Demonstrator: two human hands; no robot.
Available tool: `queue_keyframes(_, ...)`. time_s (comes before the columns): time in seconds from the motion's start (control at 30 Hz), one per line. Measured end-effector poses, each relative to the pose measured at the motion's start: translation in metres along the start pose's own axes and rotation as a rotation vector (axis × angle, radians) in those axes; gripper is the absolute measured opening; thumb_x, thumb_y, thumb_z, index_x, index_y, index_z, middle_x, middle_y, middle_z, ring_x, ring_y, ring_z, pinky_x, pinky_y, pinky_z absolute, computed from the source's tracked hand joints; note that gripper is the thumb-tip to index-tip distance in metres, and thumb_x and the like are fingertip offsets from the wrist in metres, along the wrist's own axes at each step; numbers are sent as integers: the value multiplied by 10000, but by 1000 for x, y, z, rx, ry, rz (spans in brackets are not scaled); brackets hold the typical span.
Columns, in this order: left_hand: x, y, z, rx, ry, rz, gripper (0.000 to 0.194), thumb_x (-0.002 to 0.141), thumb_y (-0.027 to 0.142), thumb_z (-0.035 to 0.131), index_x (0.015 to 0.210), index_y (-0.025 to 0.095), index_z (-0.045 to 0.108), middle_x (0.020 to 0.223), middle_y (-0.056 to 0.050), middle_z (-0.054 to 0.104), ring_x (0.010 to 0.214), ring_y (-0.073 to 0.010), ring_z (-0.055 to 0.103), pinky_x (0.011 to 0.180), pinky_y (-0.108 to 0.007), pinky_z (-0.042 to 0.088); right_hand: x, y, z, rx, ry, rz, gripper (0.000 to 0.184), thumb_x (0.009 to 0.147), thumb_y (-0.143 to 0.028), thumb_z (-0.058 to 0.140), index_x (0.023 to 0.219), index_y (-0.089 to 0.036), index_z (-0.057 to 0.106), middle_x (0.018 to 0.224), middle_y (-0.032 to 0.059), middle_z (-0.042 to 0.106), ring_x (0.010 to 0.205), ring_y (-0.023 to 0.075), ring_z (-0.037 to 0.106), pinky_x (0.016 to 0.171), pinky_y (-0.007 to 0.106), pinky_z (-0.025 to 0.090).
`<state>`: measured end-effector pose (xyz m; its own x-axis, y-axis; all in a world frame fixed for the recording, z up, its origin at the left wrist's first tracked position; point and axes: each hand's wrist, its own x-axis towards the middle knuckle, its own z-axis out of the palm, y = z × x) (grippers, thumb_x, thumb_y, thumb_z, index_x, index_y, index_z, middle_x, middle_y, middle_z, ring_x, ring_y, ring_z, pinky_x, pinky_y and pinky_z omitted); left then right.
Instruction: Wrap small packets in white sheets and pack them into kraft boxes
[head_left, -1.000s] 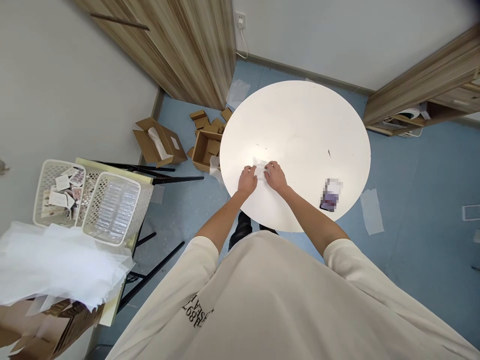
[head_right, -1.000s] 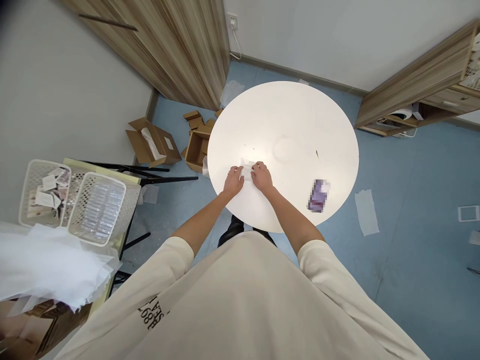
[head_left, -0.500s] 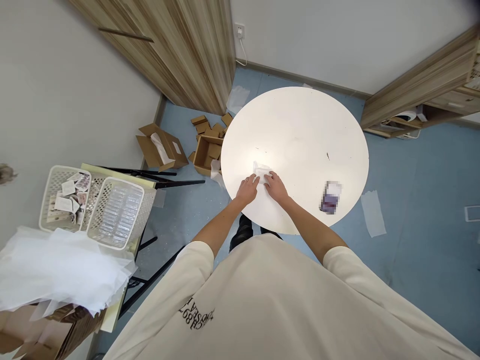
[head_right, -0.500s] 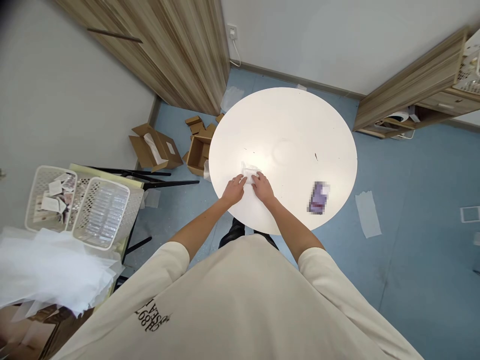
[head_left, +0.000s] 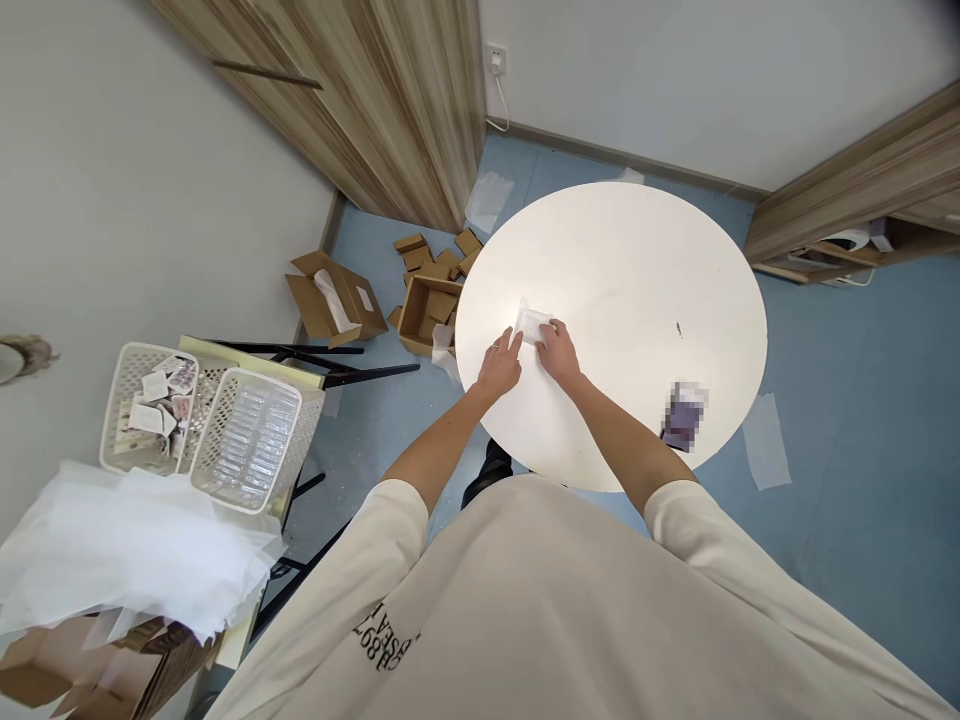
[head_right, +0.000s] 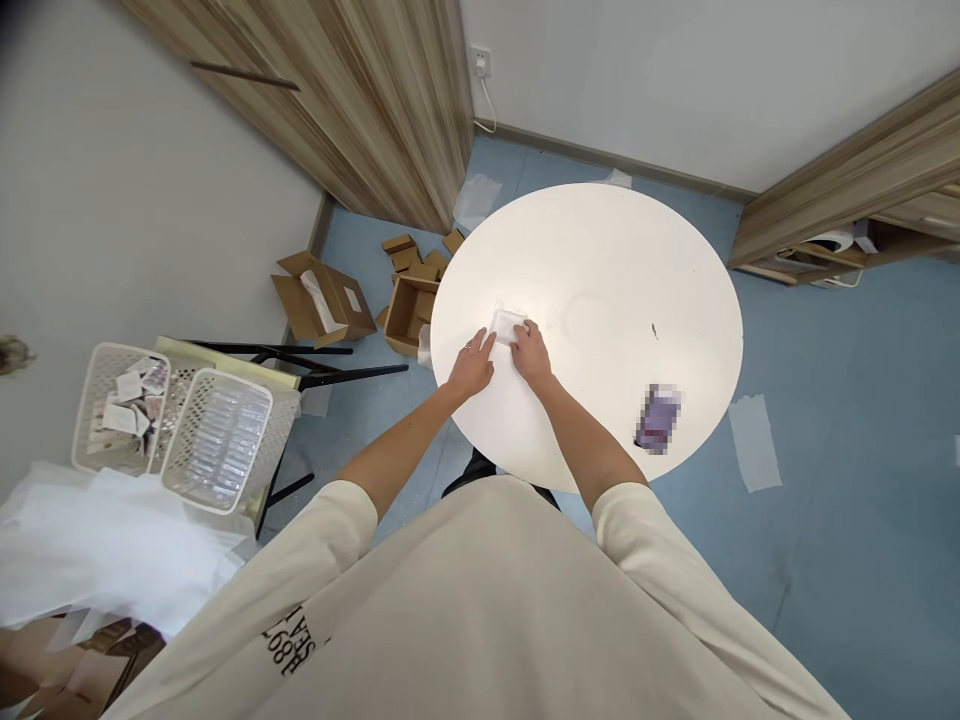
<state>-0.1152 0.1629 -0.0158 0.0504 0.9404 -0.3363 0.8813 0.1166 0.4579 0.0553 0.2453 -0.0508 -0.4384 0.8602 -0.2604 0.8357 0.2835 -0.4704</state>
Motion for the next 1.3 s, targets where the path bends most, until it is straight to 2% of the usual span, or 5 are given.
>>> queue_keyframes(0.33, 22, -28, -10, 64, -48, -42, 806, 899, 177, 521, 1653, 202, 239, 1685, -160, 330, 1516, -372, 373, 1173, -513, 386, 75, -16, -11, 41, 82, -28, 475, 969, -267, 456, 1417, -131, 538, 1545, 219, 428, 1286, 349, 538, 1054, 508, 502)
queue_keyframes(0.73, 20, -24, -15, 39, -74, -54, 746, 919, 165, 487, 1632, 127, 268, 1683, -197, 318, 1519, -345, 382, 1190, -485, 372, 89, -29, -28, -6, 61, 5, 511, 932, -407, 532, 1388, -176, 537, 1516, 204, 443, 1286, 415, 463, 1033, 594, 468)
queue_keyframes(0.87, -2, -19, -19, -13, -40, -77, 692, 954, 182, 459, 1624, 155, 289, 1691, -177, 308, 1516, -334, 391, 1185, -478, 384, 70, -32, -42, 14, 61, -59, 451, 954, -384, 486, 1344, -174, 577, 1518, 201, 417, 1290, 410, 471, 1026, 593, 480)
queue_keyframes(1.03, -36, -1, -19, -64, 36, -173, 693, 972, 228, 491, 1632, 214, 282, 1700, -150, 299, 1523, -350, 377, 1186, -498, 385, 17, -25, -56, -20, 9, -115, 403, 952, -308, 491, 1309, -177, 625, 1481, 196, 467, 1275, 391, 505, 1016, 563, 491)
queue_keyframes(1.3, -105, 27, -14, -134, 141, -304, 631, 1033, 325, 424, 1633, 218, 262, 1724, -126, 244, 1553, -338, 315, 1219, -488, 357, -45, -35, -50, 10, -101, -257, 375, 958, -284, 499, 1287, -202, 659, 1490, 152, 503, 1293, 357, 527, 1039, 517, 494)
